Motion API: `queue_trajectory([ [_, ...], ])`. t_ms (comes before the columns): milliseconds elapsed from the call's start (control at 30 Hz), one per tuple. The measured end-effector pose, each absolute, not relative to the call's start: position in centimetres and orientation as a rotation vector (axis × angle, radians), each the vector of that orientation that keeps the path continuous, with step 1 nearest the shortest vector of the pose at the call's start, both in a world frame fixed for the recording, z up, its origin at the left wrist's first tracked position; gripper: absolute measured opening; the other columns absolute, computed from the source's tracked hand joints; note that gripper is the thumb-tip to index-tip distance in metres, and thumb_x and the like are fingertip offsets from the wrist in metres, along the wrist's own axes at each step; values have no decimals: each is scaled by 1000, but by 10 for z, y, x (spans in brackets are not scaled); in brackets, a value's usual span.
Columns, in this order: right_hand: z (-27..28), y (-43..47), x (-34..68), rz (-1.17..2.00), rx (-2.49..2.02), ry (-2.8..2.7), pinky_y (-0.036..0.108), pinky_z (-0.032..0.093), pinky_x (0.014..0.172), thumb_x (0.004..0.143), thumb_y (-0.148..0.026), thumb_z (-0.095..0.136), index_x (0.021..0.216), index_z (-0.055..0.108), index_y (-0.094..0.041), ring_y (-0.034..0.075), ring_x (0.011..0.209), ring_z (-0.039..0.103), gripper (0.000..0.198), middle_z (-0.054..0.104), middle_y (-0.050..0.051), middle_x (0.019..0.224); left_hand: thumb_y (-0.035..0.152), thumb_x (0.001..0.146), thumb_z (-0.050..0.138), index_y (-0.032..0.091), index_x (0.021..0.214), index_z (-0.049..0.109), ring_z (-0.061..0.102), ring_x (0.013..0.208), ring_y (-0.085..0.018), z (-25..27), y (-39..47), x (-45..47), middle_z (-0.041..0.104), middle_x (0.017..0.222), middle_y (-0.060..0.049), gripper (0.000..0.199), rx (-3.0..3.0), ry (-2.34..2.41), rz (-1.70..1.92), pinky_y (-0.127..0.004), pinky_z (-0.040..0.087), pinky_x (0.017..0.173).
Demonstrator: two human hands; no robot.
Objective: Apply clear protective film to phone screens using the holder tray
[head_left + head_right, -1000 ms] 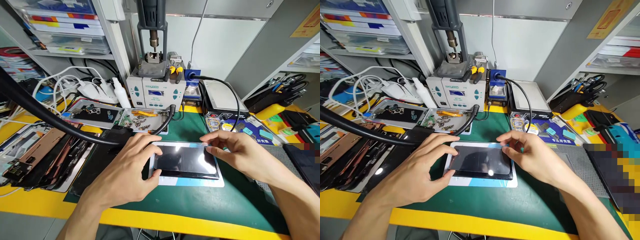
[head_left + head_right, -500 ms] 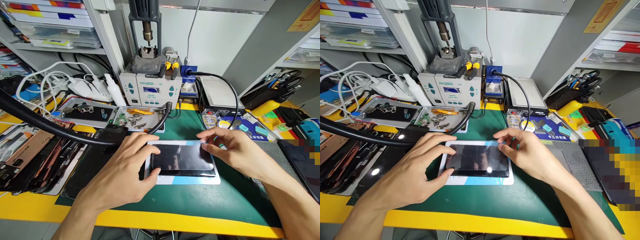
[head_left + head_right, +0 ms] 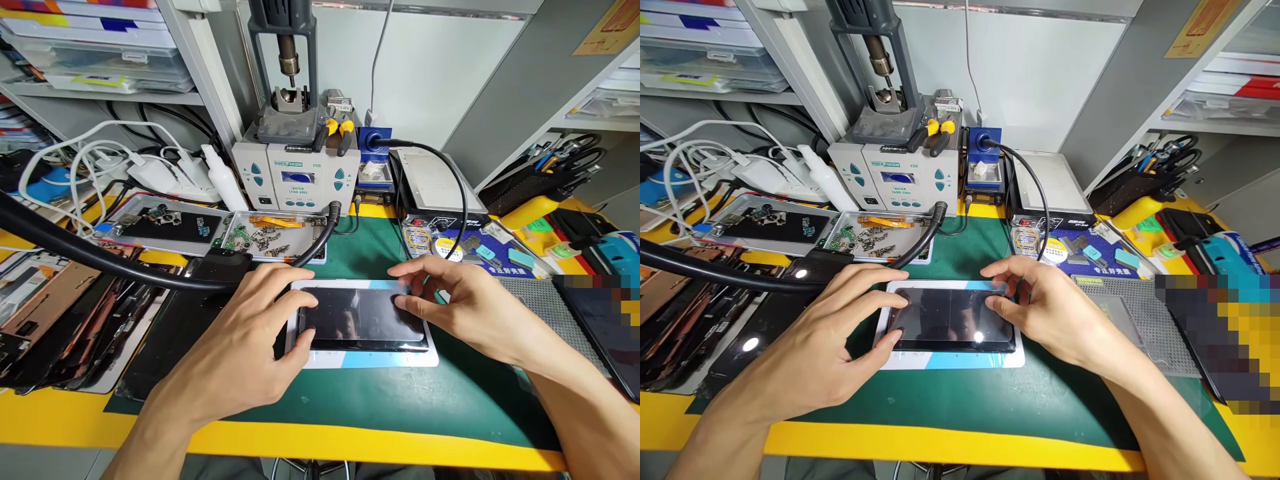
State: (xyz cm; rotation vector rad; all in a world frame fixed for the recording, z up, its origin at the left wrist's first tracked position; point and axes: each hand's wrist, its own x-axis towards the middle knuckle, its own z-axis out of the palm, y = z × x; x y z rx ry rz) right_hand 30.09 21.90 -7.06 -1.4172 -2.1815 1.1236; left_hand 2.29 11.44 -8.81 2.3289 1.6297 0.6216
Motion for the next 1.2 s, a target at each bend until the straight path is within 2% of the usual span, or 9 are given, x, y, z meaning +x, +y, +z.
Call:
queue_trajectory([
  [233,-70,218,301,1141,-1399,-2192,23,33,43,87,-43,70,115,69,-20,11,52,43,36,64,1,78,18,90,59,22,115,60,45,134,-24,-88,114,24,54,137,-8,26,2325,1627,633,-41,39,115],
  [433,-75,220,307,1288,-1306,-2111,23,44,56,87,-41,74,117,68,-22,14,67,56,36,62,-1,78,16,88,60,22,112,61,48,130,-24,-86,114,24,55,134,-8,24,2315,1605,721,-41,40,114],
  [667,-72,218,302,1303,-1345,-2125,24,42,51,87,-39,72,117,67,-22,14,62,54,35,61,-2,74,21,89,63,23,116,60,48,131,-23,-90,115,23,56,133,-7,28,2358,1613,687,-39,41,113],
  [900,-75,217,307,1162,-1306,-2221,25,47,61,88,-34,70,116,67,-27,14,73,61,29,66,-2,88,24,89,64,25,115,60,48,131,-22,-94,114,22,55,134,-5,26,2391,1628,670,-38,40,112],
  [1200,-71,217,305,1026,-1373,-2345,26,46,64,89,-32,69,121,66,-29,15,76,62,33,67,-2,93,23,90,61,23,109,61,46,131,-25,-94,112,25,55,130,-7,19,2384,1641,622,-42,39,111],
])
